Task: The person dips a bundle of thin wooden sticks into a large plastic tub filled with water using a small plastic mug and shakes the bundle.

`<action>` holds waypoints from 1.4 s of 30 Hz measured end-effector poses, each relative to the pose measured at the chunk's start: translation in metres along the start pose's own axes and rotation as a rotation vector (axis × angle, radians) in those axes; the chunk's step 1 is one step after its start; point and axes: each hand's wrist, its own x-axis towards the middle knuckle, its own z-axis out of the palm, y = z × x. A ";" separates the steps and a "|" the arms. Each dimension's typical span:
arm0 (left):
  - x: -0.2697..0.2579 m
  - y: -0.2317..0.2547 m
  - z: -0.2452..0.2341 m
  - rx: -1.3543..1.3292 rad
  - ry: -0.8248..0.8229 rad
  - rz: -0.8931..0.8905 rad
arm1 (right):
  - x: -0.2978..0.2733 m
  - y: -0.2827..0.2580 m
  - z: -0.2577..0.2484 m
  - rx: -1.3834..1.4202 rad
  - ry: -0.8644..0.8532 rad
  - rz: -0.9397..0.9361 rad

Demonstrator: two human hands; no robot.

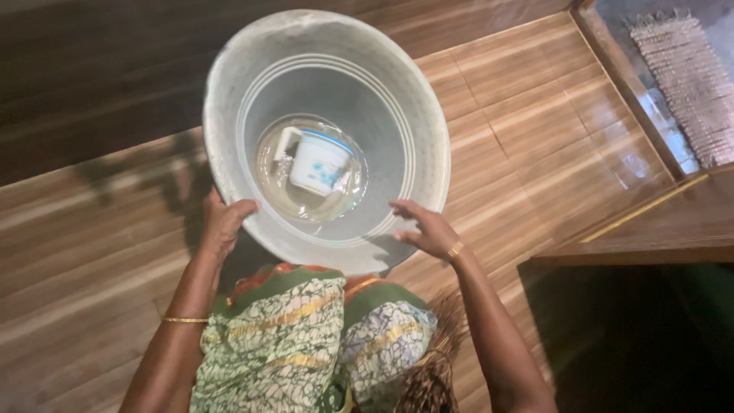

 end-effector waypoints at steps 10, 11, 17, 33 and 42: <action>0.012 0.071 0.043 0.424 -0.086 0.102 | 0.191 0.146 0.068 -0.147 0.335 -0.090; 0.011 0.076 0.048 0.443 -0.096 0.111 | 0.202 0.153 0.073 -0.131 0.352 -0.081; 0.003 0.094 0.053 0.525 -0.149 0.083 | 0.244 0.158 0.108 -0.017 0.409 0.029; -0.011 0.110 0.080 0.643 -0.207 0.119 | 0.191 0.130 0.161 1.427 -0.158 0.209; -0.013 0.104 0.089 0.690 -0.238 0.179 | 0.233 0.179 0.090 0.119 0.411 0.080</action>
